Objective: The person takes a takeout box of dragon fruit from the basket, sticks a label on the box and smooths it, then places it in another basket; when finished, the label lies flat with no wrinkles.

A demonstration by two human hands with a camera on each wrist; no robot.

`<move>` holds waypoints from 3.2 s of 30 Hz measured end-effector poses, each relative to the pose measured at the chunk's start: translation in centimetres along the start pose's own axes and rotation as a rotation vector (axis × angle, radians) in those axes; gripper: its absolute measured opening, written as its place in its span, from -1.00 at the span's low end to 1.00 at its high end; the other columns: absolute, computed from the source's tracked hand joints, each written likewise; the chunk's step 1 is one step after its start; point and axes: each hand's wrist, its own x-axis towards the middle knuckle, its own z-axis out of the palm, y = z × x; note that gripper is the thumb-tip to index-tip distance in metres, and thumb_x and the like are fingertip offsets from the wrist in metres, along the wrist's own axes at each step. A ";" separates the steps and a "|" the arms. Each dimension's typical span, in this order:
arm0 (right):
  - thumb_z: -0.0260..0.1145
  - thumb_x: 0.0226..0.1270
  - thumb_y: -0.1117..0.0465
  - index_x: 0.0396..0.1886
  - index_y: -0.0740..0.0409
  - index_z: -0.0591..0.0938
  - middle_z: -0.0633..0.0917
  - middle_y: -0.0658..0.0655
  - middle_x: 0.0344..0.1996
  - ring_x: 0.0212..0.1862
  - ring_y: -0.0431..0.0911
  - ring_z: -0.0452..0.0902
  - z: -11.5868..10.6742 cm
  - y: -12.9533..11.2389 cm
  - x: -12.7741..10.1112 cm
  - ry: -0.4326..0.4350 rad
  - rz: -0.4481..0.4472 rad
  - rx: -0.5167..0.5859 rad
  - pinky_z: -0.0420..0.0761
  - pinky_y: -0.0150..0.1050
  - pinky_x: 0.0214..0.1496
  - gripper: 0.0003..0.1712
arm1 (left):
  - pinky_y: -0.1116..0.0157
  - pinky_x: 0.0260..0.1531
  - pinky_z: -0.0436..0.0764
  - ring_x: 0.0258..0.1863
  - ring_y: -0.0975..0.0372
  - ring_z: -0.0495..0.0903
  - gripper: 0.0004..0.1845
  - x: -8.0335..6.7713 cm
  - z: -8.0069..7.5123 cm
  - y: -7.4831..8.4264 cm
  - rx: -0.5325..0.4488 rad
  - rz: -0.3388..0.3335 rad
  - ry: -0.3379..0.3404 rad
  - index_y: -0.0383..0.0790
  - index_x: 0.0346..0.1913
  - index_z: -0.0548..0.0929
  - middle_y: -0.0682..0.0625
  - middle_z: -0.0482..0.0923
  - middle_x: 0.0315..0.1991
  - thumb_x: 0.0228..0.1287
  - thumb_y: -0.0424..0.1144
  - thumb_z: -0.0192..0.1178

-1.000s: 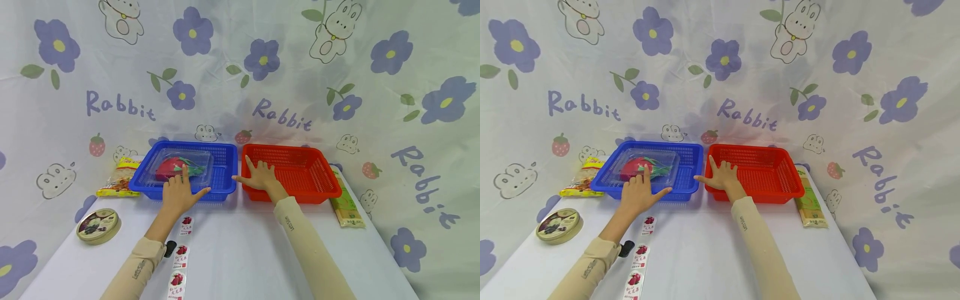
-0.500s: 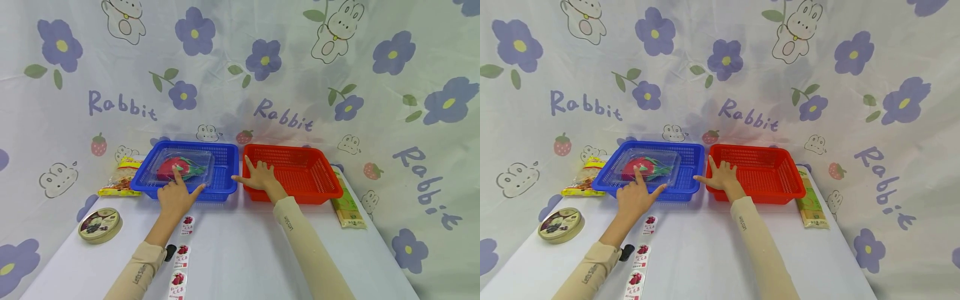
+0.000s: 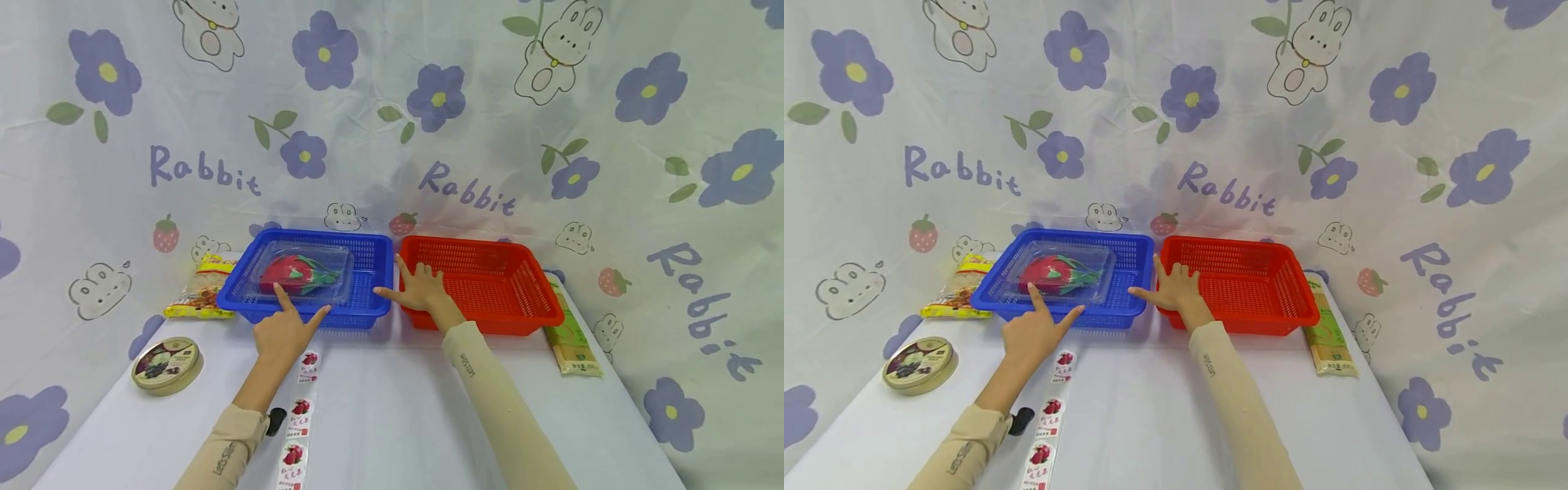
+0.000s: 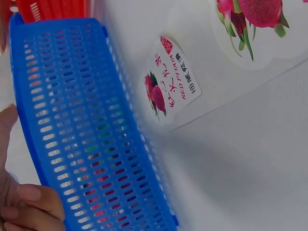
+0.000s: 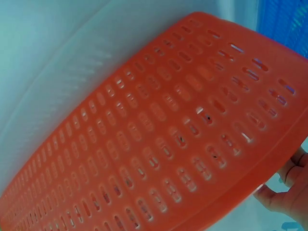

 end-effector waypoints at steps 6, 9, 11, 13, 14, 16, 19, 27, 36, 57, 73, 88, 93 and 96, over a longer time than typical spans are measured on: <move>-0.07 0.13 -0.66 0.63 -0.20 -0.20 0.09 0.38 0.53 0.54 0.31 -0.06 0.1 -0.5 0.1 0.004 0.000 -0.001 -0.12 0.38 0.47 0.21 | 0.23 -0.73 0.24 -0.82 0.16 0.28 0.36 0.0 0.4 -0.1 -0.009 -0.016 -0.007 -0.53 0.51 -0.34 -0.04 0.29 -0.83 0.14 0.67 -0.31; -0.08 0.13 -0.66 0.63 -0.20 -0.19 0.10 0.38 0.53 0.54 0.32 -0.04 0.2 -0.8 0.3 0.009 -0.005 -0.005 -0.11 0.38 0.47 0.21 | 0.22 -0.72 0.27 -0.82 0.15 0.30 0.36 0.0 0.3 -0.2 -0.020 -0.024 -0.025 -0.54 0.51 -0.32 -0.06 0.31 -0.82 0.15 0.67 -0.31; -0.09 0.13 -0.66 0.63 -0.20 -0.19 0.10 0.38 0.53 0.54 0.32 -0.05 0.3 -1.0 0.4 0.009 -0.007 -0.009 -0.10 0.38 0.47 0.21 | 0.22 -0.71 0.27 -0.81 0.15 0.31 0.36 0.1 0.3 -0.2 -0.027 -0.026 -0.035 -0.54 0.51 -0.31 -0.06 0.33 -0.82 0.15 0.66 -0.30; -0.09 0.13 -0.67 0.63 -0.22 -0.20 0.11 0.37 0.53 0.54 0.31 -0.04 0.4 -1.2 0.5 0.010 -0.008 -0.022 -0.09 0.37 0.47 0.21 | 0.22 -0.71 0.27 -0.81 0.15 0.31 0.36 0.0 0.4 -0.2 -0.032 -0.025 -0.040 -0.55 0.51 -0.31 -0.06 0.33 -0.81 0.16 0.66 -0.30; -0.09 0.13 -0.67 0.63 -0.22 -0.20 0.11 0.37 0.53 0.54 0.31 -0.04 0.5 -1.3 0.6 0.011 -0.007 -0.026 -0.09 0.37 0.47 0.21 | 0.22 -0.71 0.27 -0.81 0.15 0.31 0.35 0.0 0.4 -0.2 -0.036 -0.024 -0.039 -0.55 0.51 -0.30 -0.06 0.33 -0.82 0.16 0.66 -0.31; -0.09 0.13 -0.67 0.63 -0.22 -0.19 0.11 0.37 0.53 0.54 0.32 -0.04 0.6 -1.4 0.7 0.014 -0.006 -0.038 -0.08 0.37 0.47 0.21 | 0.22 -0.72 0.27 -0.81 0.15 0.30 0.36 0.0 0.5 -0.2 -0.038 -0.021 -0.035 -0.55 0.51 -0.29 -0.06 0.32 -0.82 0.15 0.67 -0.32; -0.09 0.13 -0.67 0.63 -0.22 -0.20 0.09 0.36 0.53 0.54 0.32 -0.05 0.8 -1.5 1.0 0.018 -0.002 -0.059 -0.08 0.36 0.47 0.21 | 0.22 -0.73 0.26 -0.82 0.16 0.29 0.36 -0.1 0.7 -0.3 -0.036 -0.022 -0.029 -0.55 0.51 -0.28 -0.05 0.31 -0.83 0.15 0.67 -0.34; -0.11 0.12 -0.68 0.63 -0.19 -0.16 0.11 0.36 0.53 0.54 0.31 -0.03 0.6 -2.3 1.5 0.043 -0.010 -0.091 -0.06 0.36 0.47 0.21 | 0.22 -0.74 0.27 -0.82 0.16 0.28 0.33 0.0 0.8 -0.3 -0.027 -0.025 -0.030 -0.57 0.50 -0.29 -0.05 0.31 -0.84 0.19 0.63 -0.28; -0.10 0.15 -0.66 0.63 -0.19 -0.13 0.10 0.36 0.53 0.53 0.29 0.00 0.9 -3.6 1.9 0.035 -0.057 -0.103 0.01 0.27 0.50 0.18 | 0.23 -0.74 0.25 -0.83 0.17 0.27 0.33 0.0 1.0 -0.4 -0.023 -0.019 -0.014 -0.59 0.50 -0.26 -0.03 0.28 -0.85 0.20 0.63 -0.28; -0.18 0.11 -0.72 0.63 -0.23 -0.11 0.28 0.33 0.43 0.47 0.23 0.14 2.3 -6.4 3.4 0.066 -0.137 -0.302 0.18 0.16 0.47 0.20 | 0.29 -0.78 0.19 -0.86 0.23 0.16 0.30 0.0 0.9 -0.6 0.007 0.009 0.010 -0.58 0.50 -0.16 0.02 0.19 -0.88 0.21 0.63 -0.30; -0.19 0.12 -0.72 0.63 -0.11 -0.08 0.28 0.29 0.43 0.46 0.18 0.16 3.9 -8.7 4.4 0.077 -0.154 -0.284 0.19 0.13 0.45 0.24 | 0.31 -0.79 0.15 -0.86 0.25 0.10 0.26 -0.2 0.7 -0.5 0.017 0.019 0.023 -0.56 0.50 -0.07 0.03 0.15 -0.88 0.24 0.59 -0.23; -0.16 0.13 -0.71 0.63 -0.05 -0.09 0.24 0.30 0.48 0.50 0.20 0.13 4.5 -8.9 4.7 0.047 -0.116 -0.229 0.16 0.17 0.48 0.26 | 0.32 -0.79 0.14 -0.86 0.26 0.10 0.26 -0.2 0.8 -0.7 0.012 0.016 0.013 -0.55 0.51 -0.07 0.03 0.18 -0.88 0.23 0.60 -0.27; -0.16 0.12 -0.71 0.63 -0.03 -0.09 0.26 0.30 0.47 0.48 0.20 0.15 4.7 -8.9 4.9 0.045 -0.108 -0.216 0.19 0.16 0.47 0.27 | 0.32 -0.79 0.14 -0.86 0.26 0.10 0.27 -0.2 0.8 -0.6 0.004 0.018 0.019 -0.55 0.51 -0.07 0.03 0.18 -0.89 0.22 0.61 -0.27; -0.14 0.11 -0.71 0.63 -0.02 -0.10 0.24 0.30 0.48 0.50 0.20 0.13 4.8 -9.0 5.0 0.036 -0.102 -0.195 0.18 0.16 0.48 0.29 | 0.32 -0.80 0.14 -0.87 0.26 0.10 0.27 -0.2 0.8 -0.6 -0.002 0.020 0.024 -0.55 0.51 -0.08 0.04 0.17 -0.89 0.22 0.61 -0.27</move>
